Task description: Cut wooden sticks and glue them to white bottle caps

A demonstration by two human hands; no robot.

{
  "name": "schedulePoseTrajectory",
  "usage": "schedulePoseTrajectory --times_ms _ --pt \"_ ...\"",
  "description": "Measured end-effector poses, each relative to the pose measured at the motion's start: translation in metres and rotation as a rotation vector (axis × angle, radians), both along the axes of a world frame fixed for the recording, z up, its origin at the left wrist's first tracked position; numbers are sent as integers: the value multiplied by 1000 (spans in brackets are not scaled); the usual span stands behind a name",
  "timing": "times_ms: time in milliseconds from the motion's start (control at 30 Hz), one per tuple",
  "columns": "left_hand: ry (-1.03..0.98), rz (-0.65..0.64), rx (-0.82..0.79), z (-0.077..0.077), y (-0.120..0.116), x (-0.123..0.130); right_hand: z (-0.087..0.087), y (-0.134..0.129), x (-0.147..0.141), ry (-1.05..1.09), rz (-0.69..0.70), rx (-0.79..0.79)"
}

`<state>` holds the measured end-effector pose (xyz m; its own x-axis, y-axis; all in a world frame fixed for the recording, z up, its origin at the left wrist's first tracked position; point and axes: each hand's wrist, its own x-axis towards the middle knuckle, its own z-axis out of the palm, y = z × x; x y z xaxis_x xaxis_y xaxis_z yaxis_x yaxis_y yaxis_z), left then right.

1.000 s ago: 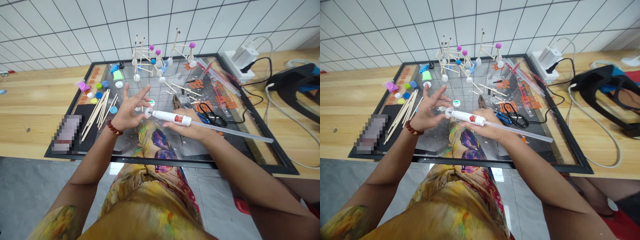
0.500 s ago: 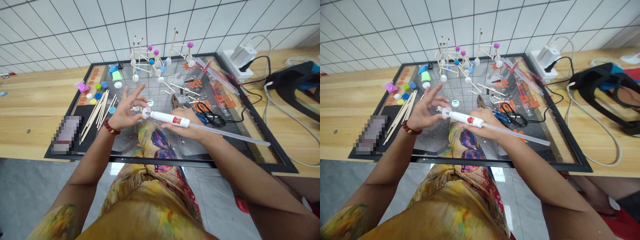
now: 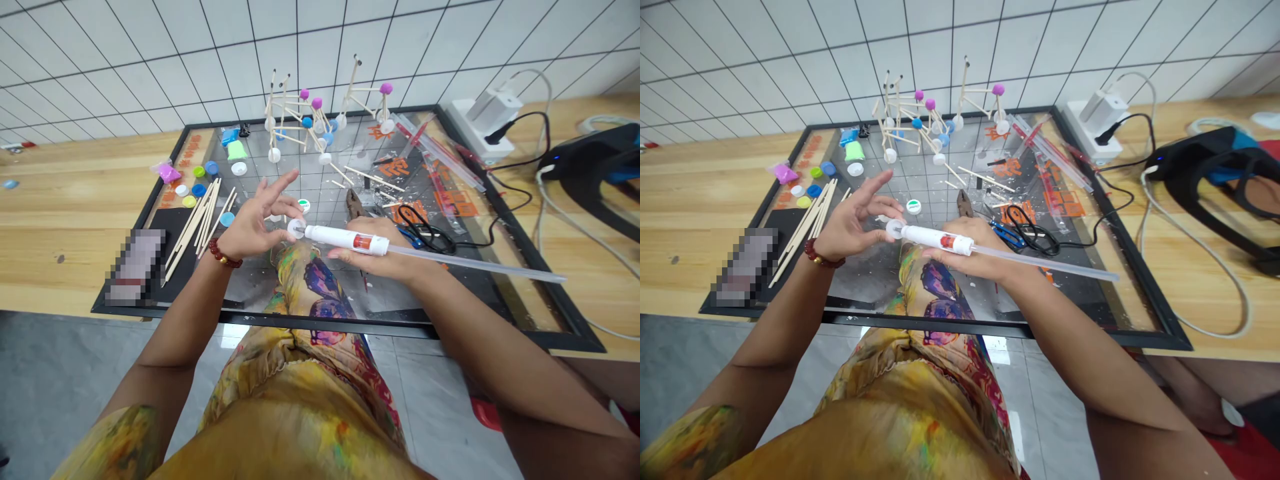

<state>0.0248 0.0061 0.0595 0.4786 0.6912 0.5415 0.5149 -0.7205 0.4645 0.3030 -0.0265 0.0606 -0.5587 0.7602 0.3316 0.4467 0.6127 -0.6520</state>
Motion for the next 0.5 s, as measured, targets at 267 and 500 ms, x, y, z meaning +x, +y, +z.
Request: schedulePoseTrajectory --times_ms 267,500 --pt "88 -38 214 1 -3 10 -9 -2 -5 1 -152 -168" --pt "55 -107 46 0 1 4 -3 0 -1 -9 -18 63"
